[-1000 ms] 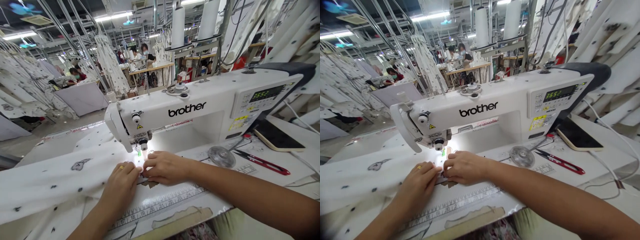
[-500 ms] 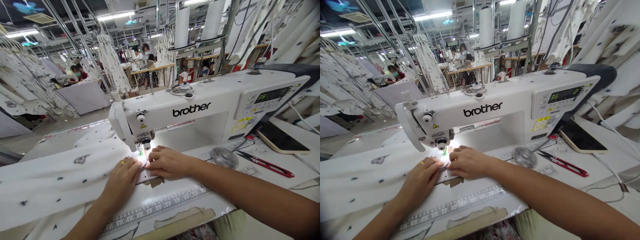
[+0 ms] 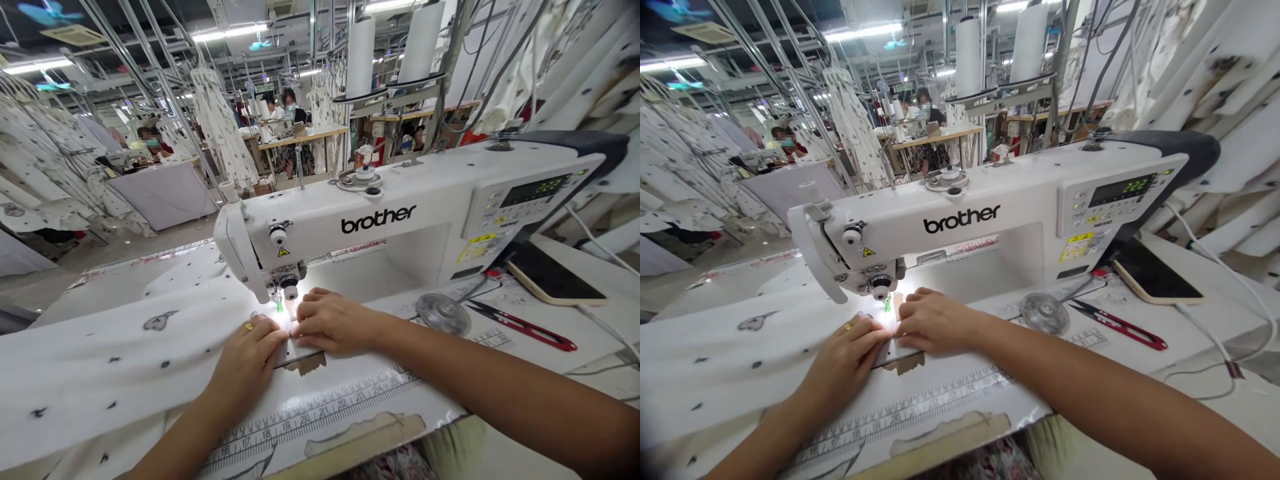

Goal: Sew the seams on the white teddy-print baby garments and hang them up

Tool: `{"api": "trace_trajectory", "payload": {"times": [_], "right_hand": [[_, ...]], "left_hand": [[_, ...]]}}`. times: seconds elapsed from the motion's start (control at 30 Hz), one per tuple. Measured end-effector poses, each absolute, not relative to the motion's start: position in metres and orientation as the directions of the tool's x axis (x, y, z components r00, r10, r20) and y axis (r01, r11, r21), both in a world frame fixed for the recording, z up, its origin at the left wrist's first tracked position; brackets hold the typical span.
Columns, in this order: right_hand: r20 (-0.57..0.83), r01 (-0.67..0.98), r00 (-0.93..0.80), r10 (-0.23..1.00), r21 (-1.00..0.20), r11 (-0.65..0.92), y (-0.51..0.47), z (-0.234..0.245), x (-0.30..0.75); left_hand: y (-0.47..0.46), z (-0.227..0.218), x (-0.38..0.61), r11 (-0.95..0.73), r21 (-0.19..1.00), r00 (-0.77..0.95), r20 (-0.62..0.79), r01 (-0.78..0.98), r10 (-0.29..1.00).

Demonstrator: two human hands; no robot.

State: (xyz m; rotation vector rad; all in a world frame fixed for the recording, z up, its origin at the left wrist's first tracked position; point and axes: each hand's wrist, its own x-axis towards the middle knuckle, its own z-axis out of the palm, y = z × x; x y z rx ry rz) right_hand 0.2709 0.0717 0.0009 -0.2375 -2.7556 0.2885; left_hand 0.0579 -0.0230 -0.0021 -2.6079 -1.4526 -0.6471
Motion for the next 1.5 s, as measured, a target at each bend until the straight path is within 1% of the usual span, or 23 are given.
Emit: {"api": "trace_trajectory", "payload": {"times": [0.1,0.23,0.33,0.43,0.5,0.7,0.93,1.07,1.17,1.27,1.37,1.4,1.5], "right_hand": [[0.331,0.150,-0.918,0.219,-0.223,0.963,0.071,0.002,0.271],[0.279,0.178,-0.934,0.223,-0.178,0.968,0.069,0.003,0.270],[0.284,0.232,-0.922,0.264,-0.144,0.962,0.067,0.002,0.268],[0.307,0.281,-0.899,0.313,-0.144,0.949,0.068,0.000,0.265],[0.310,0.296,-0.890,0.334,-0.165,0.941,0.068,-0.002,0.264],[0.322,0.305,-0.872,0.369,-0.233,0.923,0.070,-0.003,0.265],[0.391,0.294,-0.848,0.358,-0.216,0.931,0.076,-0.004,0.265],[0.375,0.320,-0.845,0.381,-0.214,0.923,0.076,0.000,0.266],[0.375,0.354,-0.840,0.393,-0.170,0.920,0.078,0.006,0.267],[0.344,0.437,-0.830,0.439,-0.087,0.895,0.079,0.017,0.273],[0.322,0.568,-0.773,0.546,-0.032,0.822,0.071,0.023,0.293],[0.345,0.611,-0.739,0.579,-0.020,0.791,0.066,0.022,0.304],[0.480,0.727,-0.609,0.631,0.022,0.686,0.045,0.004,0.347]], "left_hand": [[-0.028,-0.002,0.056,-0.566,0.088,0.484,0.421,0.820,0.767],[-0.030,-0.007,0.049,-0.582,0.020,0.523,0.411,0.813,0.746],[-0.025,-0.013,0.042,-0.572,-0.036,0.536,0.404,0.819,0.741],[-0.015,-0.017,0.035,-0.546,-0.086,0.535,0.377,0.833,0.756],[-0.008,-0.017,0.032,-0.535,-0.098,0.532,0.354,0.839,0.769],[0.001,-0.011,0.035,-0.490,-0.039,0.482,0.271,0.871,0.833],[-0.001,-0.009,0.038,-0.443,0.039,0.423,0.230,0.896,0.877],[-0.002,-0.007,0.039,-0.431,0.103,0.402,0.221,0.897,0.889],[-0.003,-0.004,0.039,-0.414,0.141,0.381,0.210,0.899,0.900],[-0.003,-0.003,0.038,-0.407,0.139,0.377,0.201,0.903,0.904],[-0.002,-0.005,0.035,-0.389,0.134,0.362,0.189,0.911,0.913],[-0.002,-0.005,0.034,-0.373,0.134,0.346,0.186,0.918,0.920],[0.000,-0.006,0.026,-0.279,0.139,0.252,0.184,0.950,0.950]]}}
